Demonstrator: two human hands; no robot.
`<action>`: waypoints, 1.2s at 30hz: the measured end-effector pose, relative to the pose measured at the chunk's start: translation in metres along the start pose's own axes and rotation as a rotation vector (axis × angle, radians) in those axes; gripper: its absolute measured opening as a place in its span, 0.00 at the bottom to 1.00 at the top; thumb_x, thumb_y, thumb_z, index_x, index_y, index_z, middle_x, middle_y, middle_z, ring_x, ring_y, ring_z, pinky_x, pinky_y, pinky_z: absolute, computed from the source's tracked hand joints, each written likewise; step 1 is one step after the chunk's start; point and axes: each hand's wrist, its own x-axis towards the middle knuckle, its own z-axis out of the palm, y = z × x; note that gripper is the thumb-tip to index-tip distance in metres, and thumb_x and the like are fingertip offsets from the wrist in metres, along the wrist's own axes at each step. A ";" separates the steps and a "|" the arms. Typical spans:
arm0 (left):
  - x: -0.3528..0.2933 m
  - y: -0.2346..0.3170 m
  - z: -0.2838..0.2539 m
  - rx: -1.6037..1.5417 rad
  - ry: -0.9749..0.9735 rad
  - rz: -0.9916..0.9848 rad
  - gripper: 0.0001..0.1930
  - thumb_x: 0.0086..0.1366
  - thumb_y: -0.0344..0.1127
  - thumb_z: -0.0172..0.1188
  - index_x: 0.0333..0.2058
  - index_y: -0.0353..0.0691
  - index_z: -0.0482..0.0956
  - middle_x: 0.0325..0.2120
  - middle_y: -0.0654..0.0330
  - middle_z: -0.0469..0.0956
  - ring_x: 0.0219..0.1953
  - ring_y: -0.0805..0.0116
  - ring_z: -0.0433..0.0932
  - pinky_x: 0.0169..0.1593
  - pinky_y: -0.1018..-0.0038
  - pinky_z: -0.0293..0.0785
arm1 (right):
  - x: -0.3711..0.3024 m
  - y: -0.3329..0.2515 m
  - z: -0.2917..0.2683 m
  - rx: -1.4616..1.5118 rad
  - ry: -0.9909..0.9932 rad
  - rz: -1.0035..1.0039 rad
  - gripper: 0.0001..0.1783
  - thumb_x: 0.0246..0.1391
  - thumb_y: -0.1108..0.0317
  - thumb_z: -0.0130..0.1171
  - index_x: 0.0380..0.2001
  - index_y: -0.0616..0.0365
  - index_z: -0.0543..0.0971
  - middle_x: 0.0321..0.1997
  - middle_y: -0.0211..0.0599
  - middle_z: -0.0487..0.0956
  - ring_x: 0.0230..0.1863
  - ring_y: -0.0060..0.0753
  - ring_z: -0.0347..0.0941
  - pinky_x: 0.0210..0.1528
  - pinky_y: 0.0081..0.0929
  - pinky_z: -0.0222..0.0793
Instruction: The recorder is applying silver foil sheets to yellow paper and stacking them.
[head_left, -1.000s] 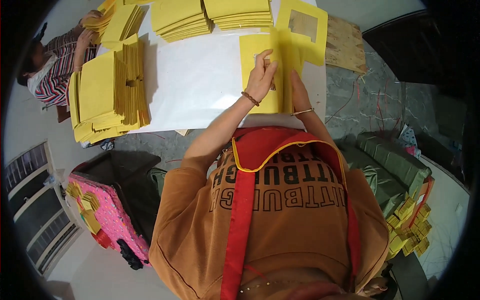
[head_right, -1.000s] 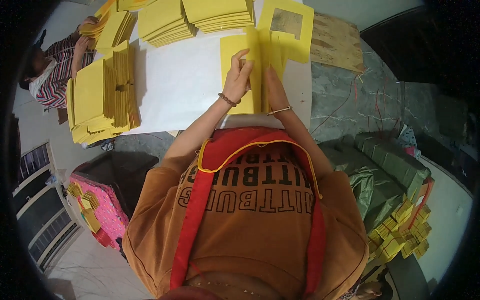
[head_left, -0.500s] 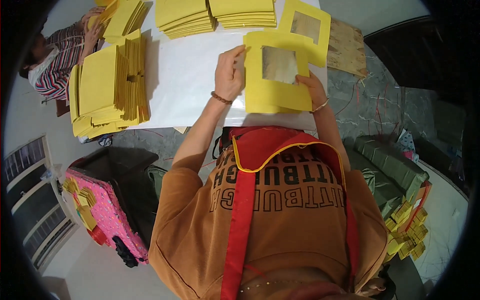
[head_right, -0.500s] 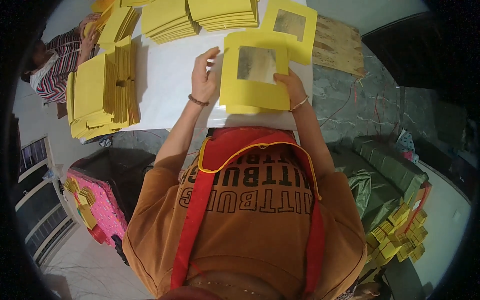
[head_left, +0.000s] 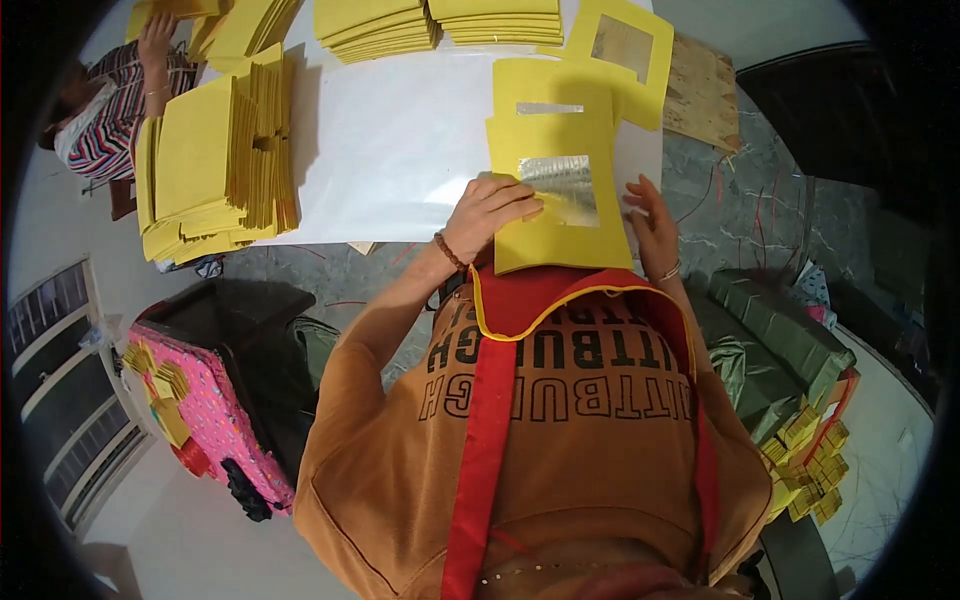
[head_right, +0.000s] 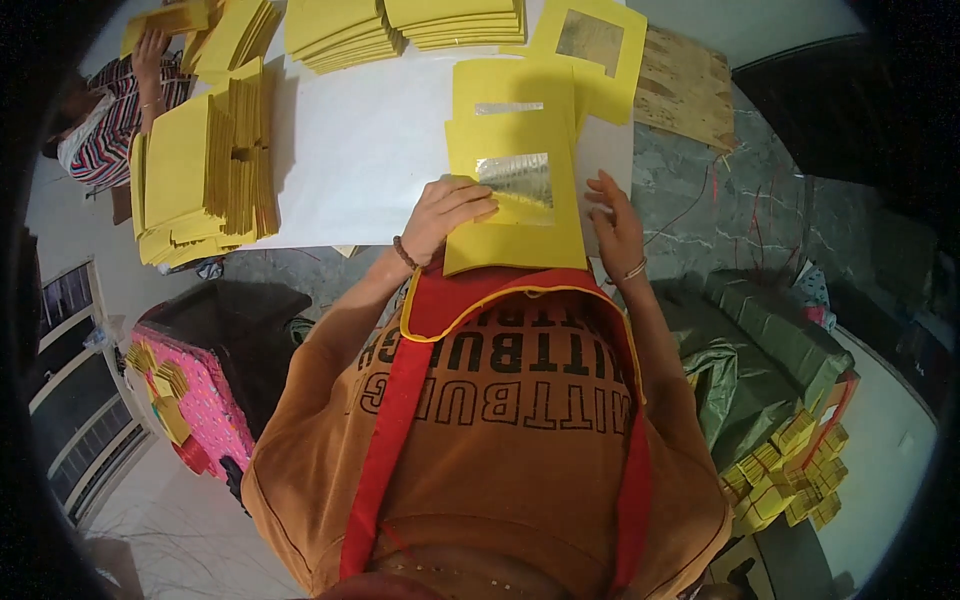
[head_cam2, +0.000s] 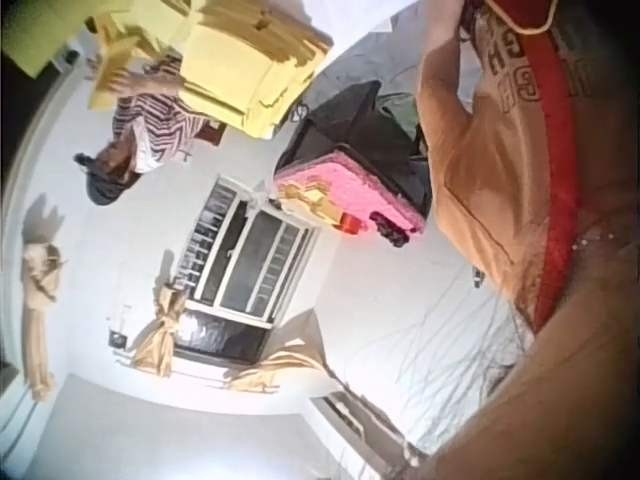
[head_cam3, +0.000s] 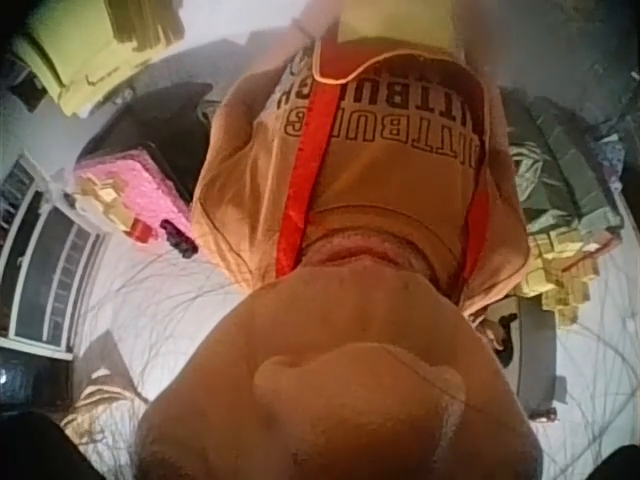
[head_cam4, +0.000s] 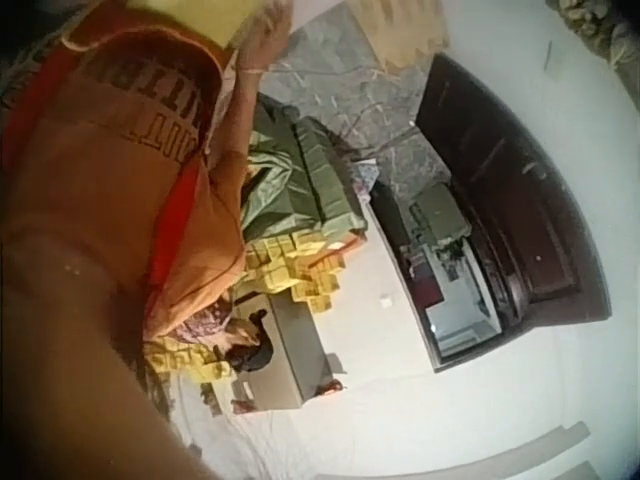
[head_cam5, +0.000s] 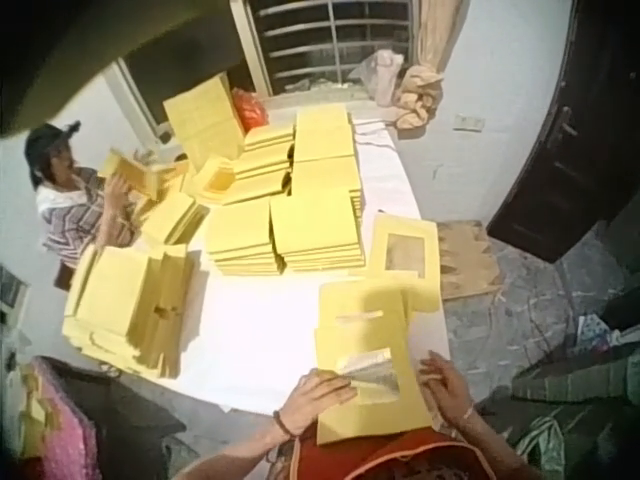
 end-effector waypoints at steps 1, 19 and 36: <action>-0.003 0.000 0.001 -0.008 -0.016 -0.013 0.14 0.51 0.35 0.54 0.39 0.46 0.75 0.41 0.65 0.72 0.45 0.66 0.68 0.46 0.72 0.59 | 0.000 -0.002 -0.002 -0.510 -0.064 -0.423 0.22 0.50 0.71 0.47 0.51 0.57 0.65 0.50 0.41 0.69 0.48 0.41 0.67 0.50 0.34 0.60; 0.010 -0.001 0.016 -0.444 0.124 -0.864 0.15 0.61 0.42 0.46 0.34 0.33 0.72 0.20 0.46 0.72 0.25 0.50 0.72 0.29 0.64 0.66 | 0.049 0.016 0.026 -0.494 -0.095 -0.314 0.22 0.49 0.58 0.55 0.45 0.59 0.70 0.29 0.39 0.78 0.28 0.28 0.74 0.30 0.22 0.66; 0.026 -0.010 0.016 -0.739 0.251 -1.125 0.14 0.53 0.34 0.58 0.37 0.35 0.70 0.21 0.58 0.72 0.24 0.70 0.71 0.27 0.75 0.66 | 0.063 0.033 0.031 -0.372 0.055 -0.220 0.24 0.44 0.70 0.56 0.49 0.57 0.69 0.35 0.38 0.78 0.34 0.21 0.72 0.37 0.19 0.66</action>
